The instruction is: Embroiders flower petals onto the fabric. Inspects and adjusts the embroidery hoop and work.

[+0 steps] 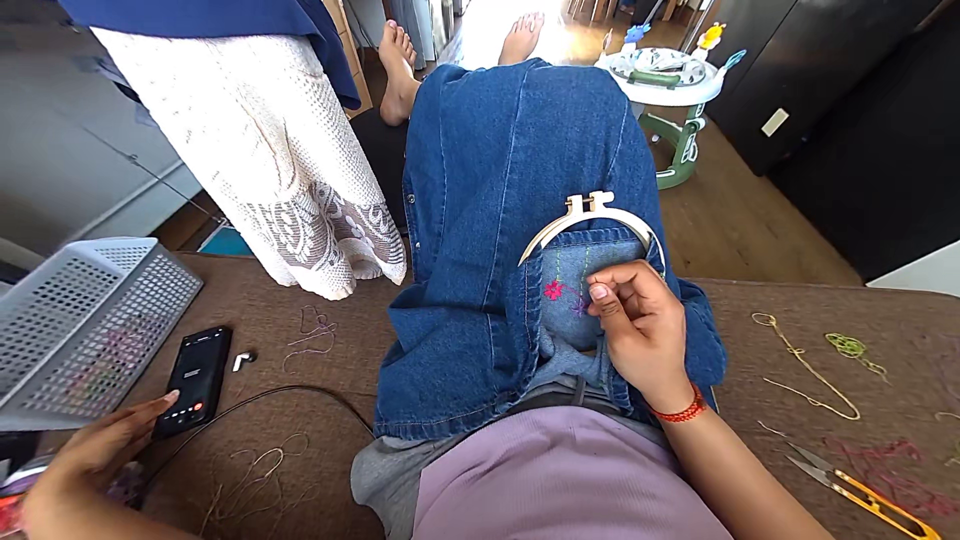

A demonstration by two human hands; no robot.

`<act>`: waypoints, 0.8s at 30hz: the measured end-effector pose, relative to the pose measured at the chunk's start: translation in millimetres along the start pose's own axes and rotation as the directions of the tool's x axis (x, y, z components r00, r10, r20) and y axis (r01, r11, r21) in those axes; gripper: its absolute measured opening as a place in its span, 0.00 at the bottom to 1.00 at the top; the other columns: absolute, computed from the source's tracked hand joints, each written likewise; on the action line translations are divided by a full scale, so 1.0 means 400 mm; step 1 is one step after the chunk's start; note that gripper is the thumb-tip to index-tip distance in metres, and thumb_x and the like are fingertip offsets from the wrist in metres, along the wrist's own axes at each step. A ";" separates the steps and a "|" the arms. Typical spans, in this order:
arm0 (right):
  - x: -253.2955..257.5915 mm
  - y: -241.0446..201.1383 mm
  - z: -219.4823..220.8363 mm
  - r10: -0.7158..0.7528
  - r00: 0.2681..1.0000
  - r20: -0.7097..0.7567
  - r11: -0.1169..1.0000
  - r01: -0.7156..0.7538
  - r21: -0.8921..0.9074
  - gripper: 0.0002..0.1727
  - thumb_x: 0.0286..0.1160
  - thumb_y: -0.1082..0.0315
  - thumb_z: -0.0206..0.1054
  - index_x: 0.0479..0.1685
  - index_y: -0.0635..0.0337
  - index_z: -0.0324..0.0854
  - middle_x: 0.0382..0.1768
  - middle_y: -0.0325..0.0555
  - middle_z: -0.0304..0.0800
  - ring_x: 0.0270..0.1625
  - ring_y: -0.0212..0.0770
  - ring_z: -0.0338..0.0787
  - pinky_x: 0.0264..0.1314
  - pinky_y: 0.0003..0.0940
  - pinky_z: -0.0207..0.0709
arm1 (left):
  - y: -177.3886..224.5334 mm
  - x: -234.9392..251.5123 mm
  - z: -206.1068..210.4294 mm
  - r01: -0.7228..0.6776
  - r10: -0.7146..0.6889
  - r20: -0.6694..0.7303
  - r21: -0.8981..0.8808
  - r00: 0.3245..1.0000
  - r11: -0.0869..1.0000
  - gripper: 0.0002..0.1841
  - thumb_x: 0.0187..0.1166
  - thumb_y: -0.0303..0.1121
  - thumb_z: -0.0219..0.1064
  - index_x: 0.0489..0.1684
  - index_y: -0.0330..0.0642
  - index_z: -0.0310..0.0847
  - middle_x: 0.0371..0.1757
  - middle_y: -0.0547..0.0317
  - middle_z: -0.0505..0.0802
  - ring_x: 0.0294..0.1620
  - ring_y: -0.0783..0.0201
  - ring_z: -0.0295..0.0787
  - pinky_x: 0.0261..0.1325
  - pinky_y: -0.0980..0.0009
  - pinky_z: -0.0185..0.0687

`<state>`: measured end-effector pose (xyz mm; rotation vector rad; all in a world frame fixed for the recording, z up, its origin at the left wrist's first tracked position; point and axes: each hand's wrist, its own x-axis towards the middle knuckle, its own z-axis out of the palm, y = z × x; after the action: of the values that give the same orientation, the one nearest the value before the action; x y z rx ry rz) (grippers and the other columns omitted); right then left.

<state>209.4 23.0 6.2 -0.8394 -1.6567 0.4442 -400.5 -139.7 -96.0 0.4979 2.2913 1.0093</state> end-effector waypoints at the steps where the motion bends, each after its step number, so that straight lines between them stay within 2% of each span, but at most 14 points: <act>1: 0.000 0.000 0.000 -0.001 1.000 0.001 1.000 0.001 0.003 0.05 0.79 0.72 0.61 0.45 0.61 0.82 0.40 0.38 0.81 0.32 0.23 0.83 0.33 0.14 0.81 | 0.009 -0.006 0.006 -0.010 0.011 -0.026 0.054 1.000 0.999 0.23 0.88 0.40 0.61 0.70 0.29 0.74 0.60 0.38 0.86 0.55 0.57 0.83 0.62 0.56 0.76; 3: 0.000 -0.001 0.001 0.003 1.000 0.002 1.000 -0.003 0.006 0.05 0.79 0.72 0.61 0.46 0.61 0.81 0.40 0.37 0.81 0.32 0.22 0.83 0.33 0.14 0.81 | 0.045 -0.035 0.022 -0.068 0.090 -0.111 0.187 0.990 0.980 0.28 0.85 0.41 0.67 0.72 0.24 0.73 0.67 0.25 0.82 0.67 0.38 0.79 0.71 0.39 0.68; 5: 0.000 -0.003 0.003 0.008 1.000 -0.003 1.000 -0.008 0.011 0.05 0.79 0.72 0.61 0.45 0.61 0.82 0.39 0.37 0.81 0.31 0.22 0.82 0.32 0.14 0.80 | 0.069 -0.048 0.042 -0.257 0.314 -0.172 0.286 0.934 0.923 0.32 0.79 0.37 0.74 0.75 0.22 0.70 0.74 0.17 0.76 0.77 0.24 0.70 0.79 0.29 0.59; 7: 0.000 -0.003 0.003 0.010 1.000 -0.006 1.000 -0.010 0.005 0.05 0.79 0.72 0.61 0.45 0.60 0.82 0.39 0.37 0.81 0.31 0.22 0.82 0.31 0.13 0.80 | 0.085 -0.033 0.068 -0.484 0.548 -0.107 0.353 0.830 0.801 0.27 0.72 0.27 0.78 0.69 0.23 0.77 0.73 0.13 0.74 0.75 0.16 0.67 0.75 0.23 0.56; 8: 0.000 -0.003 0.002 0.010 1.000 -0.005 1.000 -0.010 0.003 0.05 0.79 0.72 0.61 0.45 0.60 0.82 0.39 0.37 0.81 0.31 0.22 0.82 0.31 0.13 0.80 | 0.100 -0.028 0.086 -0.555 0.615 -0.035 0.393 0.788 0.733 0.24 0.69 0.23 0.79 0.65 0.26 0.82 0.70 0.14 0.76 0.73 0.14 0.67 0.73 0.20 0.54; 9: 0.000 -0.003 0.000 0.009 1.000 -0.003 1.000 -0.009 0.004 0.05 0.79 0.72 0.62 0.45 0.60 0.82 0.39 0.37 0.81 0.31 0.22 0.82 0.31 0.13 0.80 | 0.115 -0.021 0.105 -0.584 0.636 0.041 0.445 0.771 0.679 0.22 0.66 0.20 0.80 0.61 0.30 0.87 0.69 0.18 0.80 0.72 0.14 0.68 0.73 0.18 0.50; 11: 0.001 -0.003 -0.001 0.008 1.000 -0.001 1.000 -0.008 0.011 0.05 0.79 0.72 0.61 0.45 0.60 0.82 0.39 0.37 0.81 0.31 0.22 0.82 0.31 0.13 0.80 | 0.144 -0.015 0.146 -0.520 0.553 0.132 0.569 0.822 0.637 0.20 0.67 0.21 0.80 0.60 0.39 0.90 0.70 0.27 0.84 0.76 0.16 0.66 0.71 0.15 0.50; 12: 0.001 -0.003 0.000 0.007 1.000 0.000 1.000 -0.007 0.016 0.05 0.79 0.72 0.61 0.45 0.60 0.82 0.39 0.37 0.81 0.31 0.22 0.82 0.31 0.13 0.80 | 0.155 -0.016 0.167 -0.467 0.503 0.129 0.616 0.855 0.635 0.18 0.70 0.22 0.77 0.59 0.42 0.91 0.70 0.30 0.85 0.78 0.18 0.64 0.72 0.16 0.49; 16: 0.001 0.003 0.004 -0.007 1.000 -0.011 1.000 0.007 0.024 0.05 0.79 0.72 0.62 0.44 0.61 0.82 0.40 0.38 0.81 0.32 0.23 0.83 0.33 0.15 0.81 | 0.172 -0.011 0.205 -0.400 0.489 0.080 0.695 0.868 0.597 0.10 0.74 0.26 0.76 0.50 0.37 0.92 0.59 0.28 0.90 0.75 0.22 0.71 0.73 0.21 0.54; 19: 0.001 0.000 0.003 -0.003 1.000 -0.007 1.000 0.003 0.019 0.05 0.79 0.72 0.61 0.45 0.61 0.82 0.40 0.38 0.81 0.32 0.23 0.83 0.34 0.15 0.82 | 0.195 -0.028 0.211 -0.424 0.446 0.160 0.687 0.880 0.590 0.09 0.75 0.26 0.75 0.49 0.32 0.91 0.55 0.27 0.90 0.68 0.22 0.77 0.70 0.21 0.59; 21: 0.002 0.001 0.004 -0.005 1.000 -0.007 1.000 0.005 0.007 0.05 0.79 0.72 0.61 0.45 0.61 0.82 0.40 0.38 0.81 0.32 0.23 0.83 0.34 0.14 0.82 | 0.243 -0.071 0.220 -0.553 0.511 0.253 0.570 0.822 0.608 0.09 0.76 0.25 0.74 0.47 0.28 0.89 0.46 0.27 0.91 0.53 0.26 0.86 0.61 0.23 0.71; 22: 0.001 0.001 0.003 -0.007 1.000 -0.008 1.000 0.007 0.004 0.05 0.79 0.71 0.61 0.45 0.61 0.82 0.40 0.38 0.81 0.32 0.23 0.83 0.34 0.15 0.81 | 0.281 -0.114 0.233 -0.647 0.589 0.287 0.471 0.756 0.600 0.08 0.75 0.24 0.75 0.45 0.28 0.88 0.41 0.31 0.91 0.44 0.31 0.88 0.54 0.27 0.75; 23: 0.000 0.001 0.002 -0.007 1.000 -0.008 1.000 0.008 0.001 0.05 0.79 0.71 0.61 0.45 0.61 0.82 0.40 0.38 0.81 0.32 0.23 0.83 0.34 0.15 0.82 | 0.326 -0.175 0.252 -0.753 0.689 0.310 0.348 0.655 0.559 0.07 0.74 0.24 0.75 0.43 0.29 0.88 0.36 0.37 0.92 0.38 0.38 0.89 0.47 0.33 0.79; 24: -0.001 0.002 0.001 -0.006 1.000 -0.005 1.000 0.006 0.003 0.05 0.80 0.71 0.62 0.45 0.61 0.82 0.41 0.38 0.81 0.32 0.23 0.83 0.34 0.15 0.82 | 0.377 -0.256 0.276 -0.852 0.788 0.324 0.210 0.524 0.480 0.06 0.73 0.24 0.75 0.43 0.33 0.87 0.35 0.46 0.92 0.34 0.49 0.89 0.42 0.42 0.83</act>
<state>209.2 23.3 5.3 -0.8325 -1.6529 0.4404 -236.7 -38.2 -5.2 1.9262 2.0082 0.8682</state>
